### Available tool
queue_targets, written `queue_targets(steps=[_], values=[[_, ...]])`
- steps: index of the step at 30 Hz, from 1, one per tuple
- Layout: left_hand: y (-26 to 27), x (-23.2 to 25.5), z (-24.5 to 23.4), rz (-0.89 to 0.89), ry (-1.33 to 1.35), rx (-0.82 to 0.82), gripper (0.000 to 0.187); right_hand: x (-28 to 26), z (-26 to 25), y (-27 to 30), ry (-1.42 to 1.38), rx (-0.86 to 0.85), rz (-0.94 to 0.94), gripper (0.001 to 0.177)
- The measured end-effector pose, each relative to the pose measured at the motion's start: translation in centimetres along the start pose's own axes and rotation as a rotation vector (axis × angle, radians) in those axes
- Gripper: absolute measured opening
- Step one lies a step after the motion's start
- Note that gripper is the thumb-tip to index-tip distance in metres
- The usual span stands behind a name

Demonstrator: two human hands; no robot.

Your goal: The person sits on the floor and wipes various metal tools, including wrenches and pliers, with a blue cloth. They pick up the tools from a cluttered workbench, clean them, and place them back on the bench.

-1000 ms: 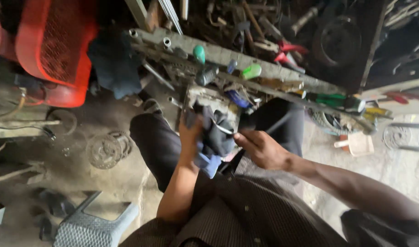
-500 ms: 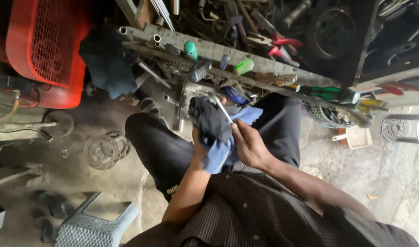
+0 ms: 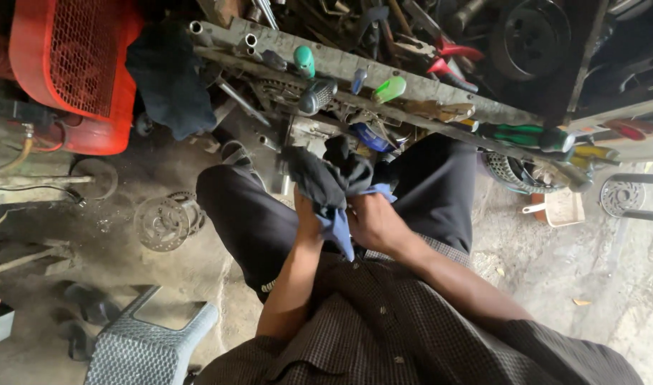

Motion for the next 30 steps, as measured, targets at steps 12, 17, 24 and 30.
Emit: queue_targets(steps=[12, 17, 24, 30], values=[[1.6, 1.4, -1.0, -0.096, -0.274, -0.183, 0.041, -4.2, -7.7, -3.7, 0.136, -0.121, -0.151, 0.024], [1.0, 5.2, 1.4, -0.117, -0.873, -0.241, 0.043, -2.9, -5.9, -2.3, 0.125, -0.352, -0.16, 0.023], [0.6, 7.1, 4.5, -0.041, -1.305, -0.238, 0.042, 0.0, -3.8, 0.0, -0.308, -0.493, 0.063, 0.03], [1.3, 6.5, 5.1, 0.149, -1.464, -0.152, 0.039, -0.5, -4.6, 1.2, -0.375, -0.395, 0.204, 0.032]])
Point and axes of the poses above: each hand's wrist, its own y-axis away from the middle knuckle, its own z-axis out of the palm, x = y × z, the point moved 4 cm from there along -y, towards the middle knuckle, and after that the axes turned 14 degrees about -x, right-handed, at the moved point
